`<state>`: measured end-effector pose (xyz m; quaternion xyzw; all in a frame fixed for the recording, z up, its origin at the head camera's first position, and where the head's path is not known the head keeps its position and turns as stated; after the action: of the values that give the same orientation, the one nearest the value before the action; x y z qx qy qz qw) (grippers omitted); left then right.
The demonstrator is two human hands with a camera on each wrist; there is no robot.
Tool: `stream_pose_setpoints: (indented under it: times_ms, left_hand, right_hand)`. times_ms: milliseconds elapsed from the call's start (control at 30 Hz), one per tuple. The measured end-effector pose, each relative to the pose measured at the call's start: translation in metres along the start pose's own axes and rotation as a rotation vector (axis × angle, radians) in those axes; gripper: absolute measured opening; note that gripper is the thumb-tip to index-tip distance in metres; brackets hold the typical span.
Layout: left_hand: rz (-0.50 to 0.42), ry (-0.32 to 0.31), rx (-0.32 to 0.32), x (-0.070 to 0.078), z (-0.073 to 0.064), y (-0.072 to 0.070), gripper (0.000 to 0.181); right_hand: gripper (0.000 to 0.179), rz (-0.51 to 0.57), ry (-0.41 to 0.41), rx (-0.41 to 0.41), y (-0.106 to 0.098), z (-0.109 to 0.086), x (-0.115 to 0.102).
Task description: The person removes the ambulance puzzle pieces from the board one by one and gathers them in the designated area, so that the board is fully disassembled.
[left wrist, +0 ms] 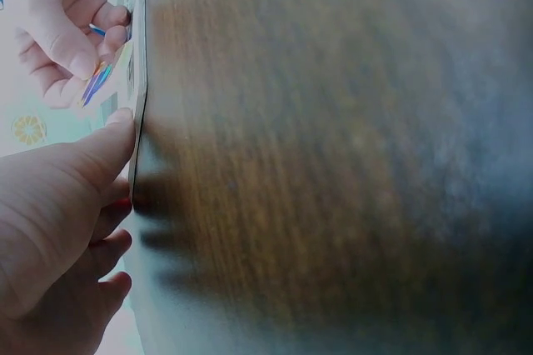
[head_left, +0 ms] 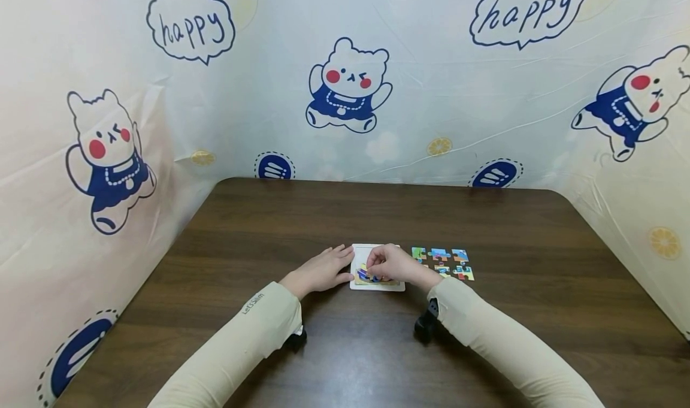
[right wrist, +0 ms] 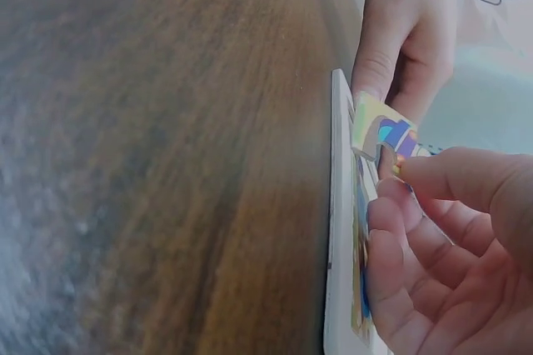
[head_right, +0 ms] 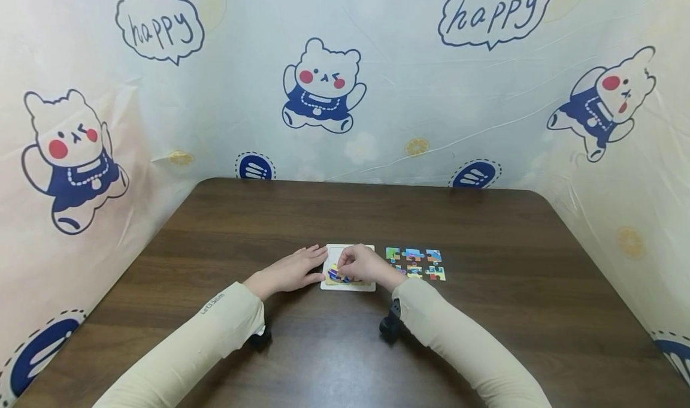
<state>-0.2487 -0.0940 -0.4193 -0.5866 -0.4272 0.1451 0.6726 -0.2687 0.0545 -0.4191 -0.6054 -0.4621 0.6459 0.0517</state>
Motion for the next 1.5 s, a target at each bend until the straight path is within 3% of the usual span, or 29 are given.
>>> stream_pose_setpoints:
  times_ms: [567, 1233, 1500]
  left_hand:
    - [0.071, -0.036, -0.026, 0.001, 0.002, 0.0, 0.056]
    - [0.084, -0.048, -0.048, 0.002, 0.002, 0.001, 0.058]
    - [0.088, -0.046, -0.044, 0.0, 0.003, 0.002, 0.057]
  right_hand:
    - [0.006, 0.178, -0.001, 0.004, -0.012, -0.007, 0.008]
    - [0.008, 0.103, 0.08, 0.082, -0.06, -0.043, 0.033]
    - [0.007, 0.115, 0.062, 0.058, -0.066, -0.055, 0.044]
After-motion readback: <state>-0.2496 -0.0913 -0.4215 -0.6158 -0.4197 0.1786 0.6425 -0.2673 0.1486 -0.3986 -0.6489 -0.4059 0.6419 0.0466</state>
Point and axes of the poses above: each hand's wrist, its own z-axis towards the middle knuckle, its own y-axis out of the palm, x = y × z, the point moved 5 cm from there along z, towards the middle knuckle, and after that the axes turned 7 degrees about -z, right-handed, at the moved point
